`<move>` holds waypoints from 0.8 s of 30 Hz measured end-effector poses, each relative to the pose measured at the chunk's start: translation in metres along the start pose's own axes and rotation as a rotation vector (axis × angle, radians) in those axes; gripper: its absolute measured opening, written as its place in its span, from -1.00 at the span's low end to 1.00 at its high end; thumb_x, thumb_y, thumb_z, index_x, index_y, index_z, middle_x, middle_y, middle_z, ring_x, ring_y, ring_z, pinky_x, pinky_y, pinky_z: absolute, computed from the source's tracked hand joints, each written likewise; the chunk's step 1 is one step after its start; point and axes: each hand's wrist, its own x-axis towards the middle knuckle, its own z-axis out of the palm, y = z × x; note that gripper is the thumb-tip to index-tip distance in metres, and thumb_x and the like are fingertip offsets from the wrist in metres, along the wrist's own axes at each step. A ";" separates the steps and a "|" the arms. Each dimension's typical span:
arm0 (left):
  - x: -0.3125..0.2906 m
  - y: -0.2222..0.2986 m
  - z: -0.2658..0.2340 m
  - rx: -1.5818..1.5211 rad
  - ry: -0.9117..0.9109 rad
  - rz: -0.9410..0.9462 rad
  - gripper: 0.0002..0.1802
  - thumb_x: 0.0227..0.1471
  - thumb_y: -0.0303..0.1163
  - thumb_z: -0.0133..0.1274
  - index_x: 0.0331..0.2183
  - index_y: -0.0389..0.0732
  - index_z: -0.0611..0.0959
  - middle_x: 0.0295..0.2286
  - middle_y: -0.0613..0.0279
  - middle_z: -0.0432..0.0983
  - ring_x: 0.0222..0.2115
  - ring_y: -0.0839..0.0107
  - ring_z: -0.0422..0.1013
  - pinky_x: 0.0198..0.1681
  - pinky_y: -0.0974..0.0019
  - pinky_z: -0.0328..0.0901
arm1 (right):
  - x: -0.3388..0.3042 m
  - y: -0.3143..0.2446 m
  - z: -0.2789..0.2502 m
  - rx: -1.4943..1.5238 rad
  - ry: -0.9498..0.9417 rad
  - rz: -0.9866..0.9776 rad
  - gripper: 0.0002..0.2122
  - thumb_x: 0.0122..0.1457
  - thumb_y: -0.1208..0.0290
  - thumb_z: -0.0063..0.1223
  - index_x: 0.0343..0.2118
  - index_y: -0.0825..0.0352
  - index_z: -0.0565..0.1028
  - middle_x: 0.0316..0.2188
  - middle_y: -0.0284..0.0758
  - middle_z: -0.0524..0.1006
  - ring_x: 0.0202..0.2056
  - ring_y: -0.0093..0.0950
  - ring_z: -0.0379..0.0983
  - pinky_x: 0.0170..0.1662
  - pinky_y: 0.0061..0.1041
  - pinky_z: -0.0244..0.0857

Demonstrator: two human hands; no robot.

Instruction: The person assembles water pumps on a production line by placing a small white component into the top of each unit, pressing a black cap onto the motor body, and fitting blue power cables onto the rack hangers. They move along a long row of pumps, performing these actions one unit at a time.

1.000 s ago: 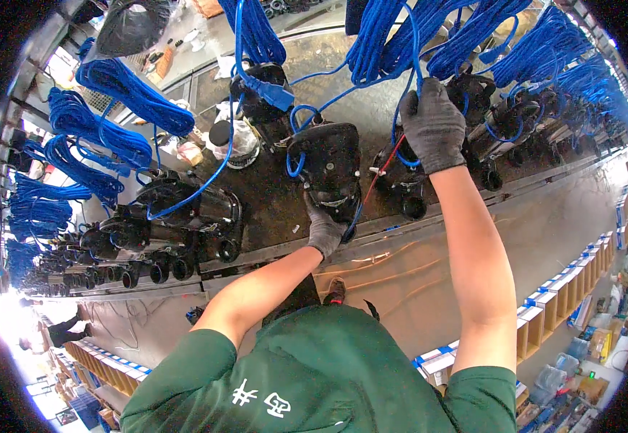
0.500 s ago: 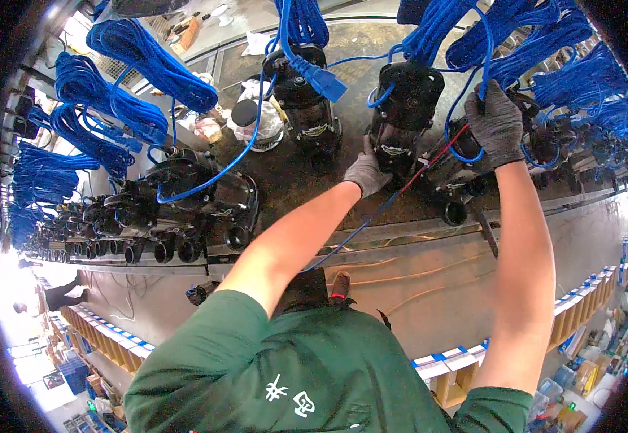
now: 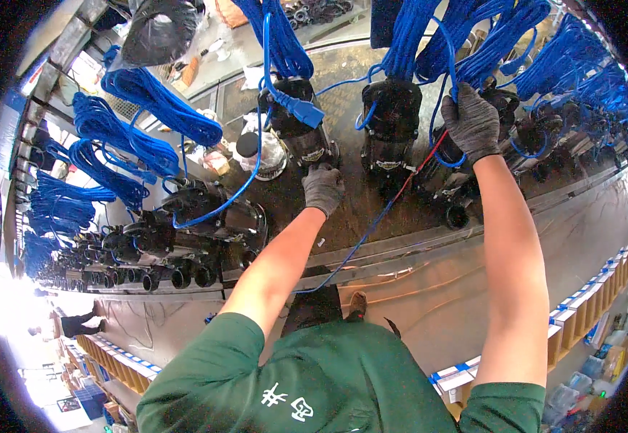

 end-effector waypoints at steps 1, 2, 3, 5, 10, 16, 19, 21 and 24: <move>-0.003 0.000 -0.004 -0.002 0.007 -0.005 -0.63 -0.07 -0.15 0.20 -0.17 -0.01 0.67 -0.09 0.14 0.51 -0.01 0.09 0.39 -0.07 -0.09 0.32 | 0.002 -0.002 -0.001 0.007 -0.024 0.024 -0.71 0.21 0.20 0.03 -0.20 0.36 0.46 -0.35 -0.10 0.56 -0.35 -0.06 0.53 -0.29 -0.10 0.41; -0.007 0.000 -0.009 -0.004 0.015 -0.010 -0.63 -0.07 -0.14 0.21 -0.17 -0.01 0.67 -0.10 0.14 0.52 -0.01 0.09 0.39 -0.07 -0.09 0.32 | 0.004 -0.003 -0.002 0.014 -0.023 0.024 -0.70 0.21 0.19 0.01 -0.20 0.36 0.46 -0.35 -0.09 0.56 -0.35 -0.06 0.53 -0.29 -0.10 0.41; -0.007 -0.006 -0.005 -0.024 -0.011 -0.016 -0.61 -0.06 -0.11 0.21 -0.17 -0.04 0.67 -0.10 0.11 0.51 -0.02 0.07 0.39 -0.06 -0.10 0.32 | 0.007 -0.005 -0.003 0.021 -0.022 0.024 -0.69 0.22 0.18 0.00 -0.19 0.36 0.45 -0.34 -0.09 0.56 -0.35 -0.05 0.53 -0.29 -0.09 0.41; -0.015 -0.013 -0.009 0.024 -0.118 0.001 -0.58 -0.05 -0.08 0.20 -0.14 -0.04 0.67 -0.10 0.09 0.51 -0.03 0.06 0.39 -0.05 -0.09 0.32 | 0.008 -0.007 -0.003 0.030 -0.063 0.044 -0.68 0.23 0.17 -0.03 -0.15 0.34 0.44 -0.33 -0.08 0.56 -0.35 -0.03 0.52 -0.28 -0.08 0.41; -0.070 -0.007 -0.027 0.112 -0.112 0.076 -0.55 0.02 -0.03 0.14 -0.10 -0.04 0.66 -0.11 0.06 0.52 -0.06 0.08 0.42 -0.09 -0.08 0.32 | 0.005 -0.014 -0.015 0.031 -0.078 0.095 -0.70 0.22 0.20 0.00 -0.20 0.39 0.45 -0.31 -0.03 0.55 -0.30 -0.02 0.51 -0.20 -0.10 0.39; -0.128 -0.003 0.003 0.036 -0.053 0.120 -0.64 0.01 -0.11 0.09 -0.17 -0.02 0.68 -0.30 0.07 0.57 -0.15 0.05 0.44 -0.09 -0.06 0.29 | 0.009 -0.022 -0.019 0.051 -0.099 0.114 -0.71 0.21 0.21 -0.01 -0.20 0.38 0.42 -0.32 -0.02 0.55 -0.30 -0.01 0.51 -0.24 -0.09 0.38; -0.143 0.007 -0.004 -0.046 -0.083 0.088 -0.64 -0.05 -0.14 0.11 -0.18 -0.05 0.67 -0.22 0.05 0.54 -0.14 0.03 0.41 -0.06 -0.13 0.24 | 0.008 -0.024 -0.018 0.020 -0.072 0.107 -0.70 0.23 0.16 -0.04 -0.15 0.30 0.46 -0.33 -0.10 0.58 -0.34 -0.09 0.54 -0.28 -0.11 0.42; -0.144 0.004 -0.005 -0.078 -0.077 0.120 -0.63 -0.06 -0.14 0.12 -0.18 -0.05 0.67 -0.19 0.05 0.53 -0.12 0.04 0.40 -0.06 -0.11 0.26 | 0.007 -0.026 -0.019 0.015 -0.119 0.132 -0.69 0.23 0.16 -0.04 -0.14 0.31 0.47 -0.31 -0.09 0.58 -0.34 -0.09 0.54 -0.28 -0.11 0.42; -0.142 0.006 -0.009 -0.070 -0.022 0.199 -0.74 -0.14 -0.22 0.13 -0.31 -0.02 0.69 -0.23 0.10 0.55 -0.13 0.05 0.41 -0.12 -0.08 0.28 | 0.003 -0.024 -0.017 -0.002 -0.076 0.097 -0.69 0.22 0.17 -0.03 -0.12 0.31 0.47 -0.31 -0.08 0.58 -0.35 -0.08 0.54 -0.29 -0.10 0.41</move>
